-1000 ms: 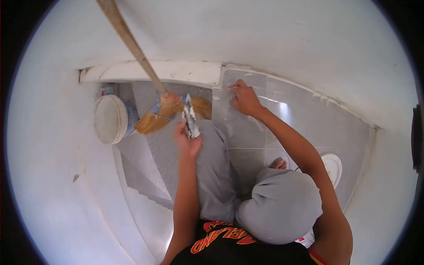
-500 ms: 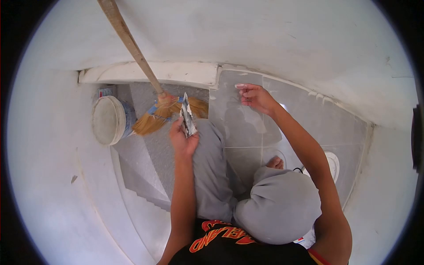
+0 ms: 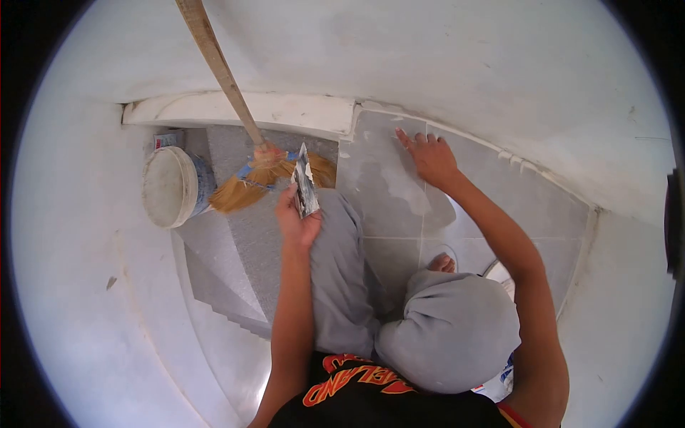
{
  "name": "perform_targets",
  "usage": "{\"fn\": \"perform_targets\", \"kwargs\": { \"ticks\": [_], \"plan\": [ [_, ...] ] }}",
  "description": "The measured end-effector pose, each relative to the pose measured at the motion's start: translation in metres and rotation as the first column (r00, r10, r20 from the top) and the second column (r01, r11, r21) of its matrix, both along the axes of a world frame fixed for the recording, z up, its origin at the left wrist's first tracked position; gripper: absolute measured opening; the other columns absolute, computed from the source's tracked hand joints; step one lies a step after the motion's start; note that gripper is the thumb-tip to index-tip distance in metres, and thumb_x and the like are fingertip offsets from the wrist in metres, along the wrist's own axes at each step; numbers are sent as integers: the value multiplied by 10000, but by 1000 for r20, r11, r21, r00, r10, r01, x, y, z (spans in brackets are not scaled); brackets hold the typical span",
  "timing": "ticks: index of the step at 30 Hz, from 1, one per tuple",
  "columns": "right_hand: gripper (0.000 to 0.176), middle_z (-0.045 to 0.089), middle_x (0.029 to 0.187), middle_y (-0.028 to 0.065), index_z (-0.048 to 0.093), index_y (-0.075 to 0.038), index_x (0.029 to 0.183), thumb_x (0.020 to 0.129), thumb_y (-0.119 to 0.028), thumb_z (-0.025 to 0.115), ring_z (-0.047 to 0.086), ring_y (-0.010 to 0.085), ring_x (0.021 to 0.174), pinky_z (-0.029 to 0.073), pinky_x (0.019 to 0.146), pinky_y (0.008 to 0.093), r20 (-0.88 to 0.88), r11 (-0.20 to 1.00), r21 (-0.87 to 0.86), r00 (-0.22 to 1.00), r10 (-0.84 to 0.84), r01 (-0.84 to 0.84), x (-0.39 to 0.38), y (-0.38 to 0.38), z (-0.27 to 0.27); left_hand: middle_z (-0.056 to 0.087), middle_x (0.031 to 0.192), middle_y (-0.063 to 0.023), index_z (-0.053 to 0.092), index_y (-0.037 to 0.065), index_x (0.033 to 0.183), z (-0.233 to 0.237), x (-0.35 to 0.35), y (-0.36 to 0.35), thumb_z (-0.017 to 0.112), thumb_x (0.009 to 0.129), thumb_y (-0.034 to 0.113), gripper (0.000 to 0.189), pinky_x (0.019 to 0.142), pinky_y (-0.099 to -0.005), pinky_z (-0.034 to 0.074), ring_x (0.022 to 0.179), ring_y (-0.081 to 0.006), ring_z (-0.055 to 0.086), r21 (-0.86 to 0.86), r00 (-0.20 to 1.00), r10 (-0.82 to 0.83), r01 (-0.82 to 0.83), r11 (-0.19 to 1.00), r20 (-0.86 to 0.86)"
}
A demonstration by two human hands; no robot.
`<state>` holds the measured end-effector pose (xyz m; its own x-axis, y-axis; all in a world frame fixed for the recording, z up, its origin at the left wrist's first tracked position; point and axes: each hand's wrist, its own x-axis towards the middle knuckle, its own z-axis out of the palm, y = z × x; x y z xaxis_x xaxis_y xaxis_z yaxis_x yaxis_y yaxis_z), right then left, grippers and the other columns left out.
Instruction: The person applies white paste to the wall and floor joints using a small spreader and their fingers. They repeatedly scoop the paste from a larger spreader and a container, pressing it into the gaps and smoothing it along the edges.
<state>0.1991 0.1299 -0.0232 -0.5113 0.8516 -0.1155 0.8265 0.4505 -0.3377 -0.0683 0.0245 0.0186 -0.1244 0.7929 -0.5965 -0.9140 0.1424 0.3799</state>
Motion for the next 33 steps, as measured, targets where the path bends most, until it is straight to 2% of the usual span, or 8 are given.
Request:
{"fn": "perform_targets", "kwargs": {
  "ticks": [2,5,21,23,24,26,28,33],
  "plan": [
    [693,512,820,83,209,-196,1369,752,-90,506,506,192,638,409,529,316,499,951,260,866,13,-165,14,10,-13,551,728,-33,532,37,919,-7,-4,-2,480,816,159,168,442,-222,419,573,-112,516,72,998,-46,43,996,36],
    [704,494,782,83,188,-207,1375,760,-113,518,502,198,628,382,489,320,727,908,291,686,-4,-303,26,25,-19,621,782,-33,557,41,921,-14,-10,-4,474,817,164,181,470,-238,462,601,-124,585,173,992,-96,80,982,86],
    [573,473,677,55,401,-119,1272,711,-101,518,462,201,604,337,556,354,981,911,127,185,-57,-391,-4,19,-5,608,836,-53,544,25,959,-18,-13,-2,470,811,151,208,565,-267,473,691,-148,585,264,978,-150,108,958,145],
    [512,505,690,79,479,-85,1198,688,-99,520,495,201,614,351,574,361,791,932,178,610,56,-316,1,2,20,606,857,-57,543,25,966,-8,-7,-2,472,808,154,216,605,-280,476,719,-154,584,195,992,-105,91,977,64],
    [512,505,690,79,479,-85,1198,688,-99,520,495,201,614,351,574,361,793,935,183,607,43,-305,3,-9,38,603,877,-61,541,24,972,-2,0,-1,473,806,156,223,644,-293,479,747,-160,583,122,998,-63,65,990,-22],
    [600,538,712,106,390,-54,1252,677,-107,557,539,246,603,398,544,395,339,983,48,929,151,-177,7,-37,76,597,886,-60,539,24,978,3,13,-3,478,801,155,228,673,-307,475,775,-164,579,69,986,-126,134,989,-114],
    [675,547,713,99,298,-54,1309,684,-115,547,534,251,585,433,567,395,-141,983,-51,976,167,-176,13,-66,101,591,895,-59,537,23,984,9,31,-7,483,797,153,234,703,-320,472,803,-169,576,6,960,-182,188,982,-214],
    [681,549,740,70,263,-96,1332,704,-63,522,541,244,625,445,636,362,-442,923,-355,897,-28,-146,21,-129,143,583,819,-52,537,46,953,21,98,-24,486,789,124,188,658,-339,483,714,-184,577,42,842,-538,537,842,18]
  ]
}}
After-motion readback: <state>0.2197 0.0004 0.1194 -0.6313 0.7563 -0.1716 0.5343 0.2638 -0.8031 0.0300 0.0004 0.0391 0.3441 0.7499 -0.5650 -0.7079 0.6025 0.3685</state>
